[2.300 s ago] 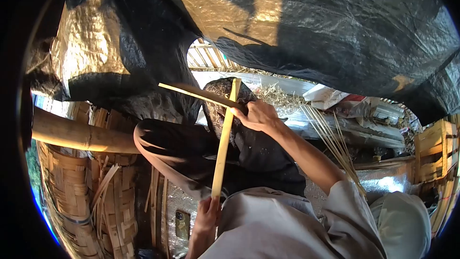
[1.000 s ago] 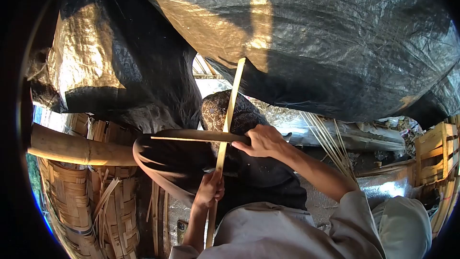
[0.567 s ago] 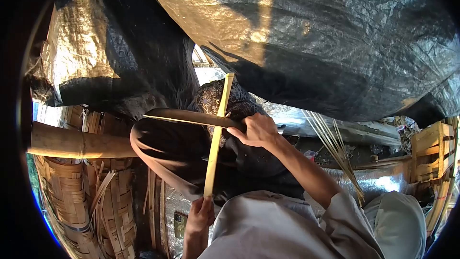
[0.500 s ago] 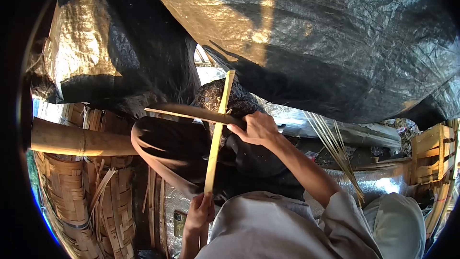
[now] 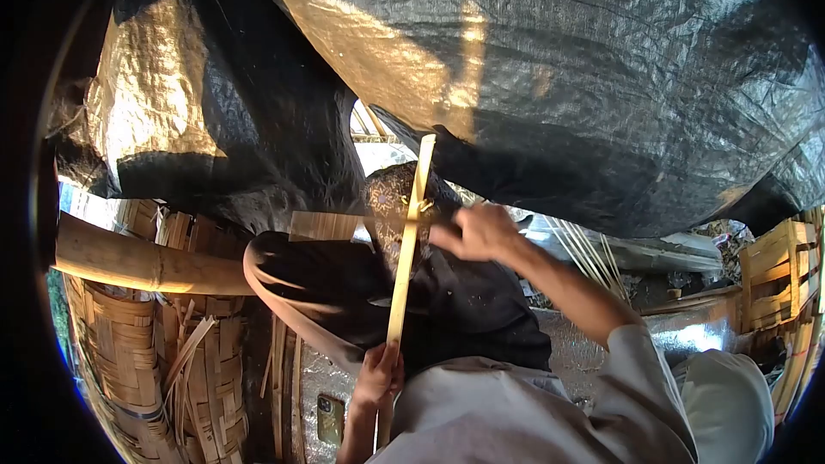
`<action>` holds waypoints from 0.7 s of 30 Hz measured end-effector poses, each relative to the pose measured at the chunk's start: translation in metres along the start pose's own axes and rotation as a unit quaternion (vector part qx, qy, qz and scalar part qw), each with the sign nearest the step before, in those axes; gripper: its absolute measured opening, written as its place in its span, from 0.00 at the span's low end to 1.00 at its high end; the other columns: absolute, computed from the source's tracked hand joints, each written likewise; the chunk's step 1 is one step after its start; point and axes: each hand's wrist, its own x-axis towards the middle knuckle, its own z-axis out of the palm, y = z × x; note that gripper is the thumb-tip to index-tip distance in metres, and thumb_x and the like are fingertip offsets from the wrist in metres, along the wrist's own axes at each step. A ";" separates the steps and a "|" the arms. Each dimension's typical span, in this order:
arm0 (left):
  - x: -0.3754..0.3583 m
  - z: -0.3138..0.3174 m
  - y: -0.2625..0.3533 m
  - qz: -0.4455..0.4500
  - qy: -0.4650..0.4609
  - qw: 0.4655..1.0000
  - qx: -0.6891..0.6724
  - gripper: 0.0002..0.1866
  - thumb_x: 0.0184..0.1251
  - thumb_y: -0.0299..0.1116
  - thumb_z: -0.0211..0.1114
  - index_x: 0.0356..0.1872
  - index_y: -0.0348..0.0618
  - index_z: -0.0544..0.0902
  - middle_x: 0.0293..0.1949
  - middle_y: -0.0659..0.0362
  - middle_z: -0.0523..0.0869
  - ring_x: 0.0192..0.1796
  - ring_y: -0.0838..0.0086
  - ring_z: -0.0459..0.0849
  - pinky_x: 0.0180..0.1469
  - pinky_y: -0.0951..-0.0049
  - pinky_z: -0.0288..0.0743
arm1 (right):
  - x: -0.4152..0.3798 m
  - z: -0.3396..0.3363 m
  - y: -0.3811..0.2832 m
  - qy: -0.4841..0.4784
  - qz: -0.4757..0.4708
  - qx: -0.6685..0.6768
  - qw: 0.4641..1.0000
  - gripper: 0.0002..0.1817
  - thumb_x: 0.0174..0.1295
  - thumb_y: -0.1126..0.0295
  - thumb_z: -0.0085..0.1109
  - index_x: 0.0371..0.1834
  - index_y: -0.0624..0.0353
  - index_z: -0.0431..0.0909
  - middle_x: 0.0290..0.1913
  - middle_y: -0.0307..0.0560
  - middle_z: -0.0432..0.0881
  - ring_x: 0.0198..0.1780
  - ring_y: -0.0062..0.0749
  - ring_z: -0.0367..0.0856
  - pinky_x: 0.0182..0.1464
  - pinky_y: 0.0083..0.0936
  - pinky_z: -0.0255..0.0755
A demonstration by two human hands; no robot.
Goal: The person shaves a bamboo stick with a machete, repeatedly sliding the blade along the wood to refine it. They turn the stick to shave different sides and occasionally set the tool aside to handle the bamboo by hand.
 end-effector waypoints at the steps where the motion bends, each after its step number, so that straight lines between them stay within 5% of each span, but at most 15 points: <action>1: -0.007 0.000 -0.004 0.004 0.013 0.999 0.029 0.19 0.71 0.45 0.49 0.23 0.45 0.68 0.11 0.68 0.61 0.09 0.85 0.58 0.10 0.82 0.51 | 0.013 -0.006 0.006 0.012 0.124 0.029 0.992 0.35 0.54 0.38 0.49 0.19 0.65 0.79 0.18 0.62 0.77 0.25 0.53 0.80 0.27 0.43 0.72; 3: -0.011 0.007 0.007 -0.023 0.018 1.000 -0.004 0.19 0.71 0.46 0.49 0.22 0.45 0.67 0.11 0.69 0.60 0.10 0.85 0.56 0.10 0.82 0.50 | 0.026 -0.003 0.012 0.005 0.153 0.091 0.984 0.39 0.56 0.35 0.44 0.16 0.68 0.77 0.17 0.60 0.77 0.21 0.48 0.80 0.24 0.40 0.73; 6: -0.009 0.003 0.004 -0.051 -0.019 0.996 -0.069 0.19 0.71 0.45 0.49 0.22 0.46 0.67 0.11 0.70 0.58 0.10 0.86 0.55 0.10 0.82 0.50 | 0.015 -0.006 -0.005 -0.065 0.056 0.121 0.989 0.37 0.56 0.36 0.46 0.14 0.66 0.76 0.11 0.54 0.73 0.15 0.43 0.76 0.20 0.35 0.70; 9: -0.004 -0.004 0.003 -0.062 -0.031 0.994 -0.085 0.18 0.71 0.45 0.49 0.23 0.46 0.67 0.11 0.70 0.57 0.10 0.87 0.55 0.10 0.83 0.49 | 0.000 0.000 -0.009 -0.022 -0.102 -0.002 0.995 0.36 0.54 0.35 0.47 0.14 0.61 0.78 0.10 0.50 0.73 0.14 0.42 0.75 0.19 0.34 0.70; 11: -0.007 -0.003 0.005 -0.054 -0.034 0.994 -0.089 0.18 0.71 0.45 0.49 0.23 0.46 0.67 0.11 0.70 0.58 0.10 0.87 0.54 0.10 0.83 0.48 | 0.004 -0.013 -0.001 -0.036 -0.115 -0.070 0.990 0.36 0.52 0.34 0.47 0.15 0.61 0.79 0.11 0.50 0.74 0.15 0.41 0.76 0.20 0.37 0.71; 13: -0.013 0.003 0.004 -0.058 -0.013 0.995 -0.076 0.18 0.71 0.45 0.49 0.23 0.46 0.67 0.11 0.70 0.58 0.10 0.87 0.53 0.10 0.83 0.47 | 0.019 -0.022 0.015 -0.047 -0.043 -0.027 0.998 0.37 0.54 0.34 0.45 0.15 0.63 0.79 0.11 0.53 0.74 0.17 0.42 0.78 0.21 0.39 0.72; 15: -0.016 0.008 0.009 -0.051 0.001 0.997 -0.058 0.18 0.71 0.45 0.49 0.23 0.46 0.67 0.11 0.70 0.58 0.10 0.87 0.53 0.11 0.83 0.47 | 0.046 -0.022 0.041 -0.051 0.148 0.067 0.985 0.38 0.57 0.35 0.42 0.14 0.65 0.77 0.12 0.55 0.74 0.18 0.44 0.78 0.21 0.40 0.70; 17: -0.014 0.010 0.017 -0.069 0.005 0.995 -0.069 0.18 0.71 0.45 0.49 0.23 0.46 0.68 0.11 0.70 0.58 0.10 0.87 0.53 0.11 0.83 0.47 | 0.058 -0.012 0.057 -0.005 0.151 0.077 0.986 0.40 0.59 0.36 0.40 0.12 0.67 0.74 0.12 0.57 0.74 0.18 0.46 0.78 0.21 0.40 0.68; 21: -0.008 -0.003 0.005 -0.074 -0.035 0.992 -0.099 0.18 0.71 0.45 0.49 0.23 0.46 0.67 0.11 0.70 0.59 0.11 0.87 0.54 0.11 0.83 0.47 | 0.038 -0.006 0.037 -0.055 0.119 0.131 0.983 0.38 0.58 0.36 0.44 0.11 0.63 0.73 0.07 0.43 0.67 0.08 0.32 0.66 0.13 0.36 0.62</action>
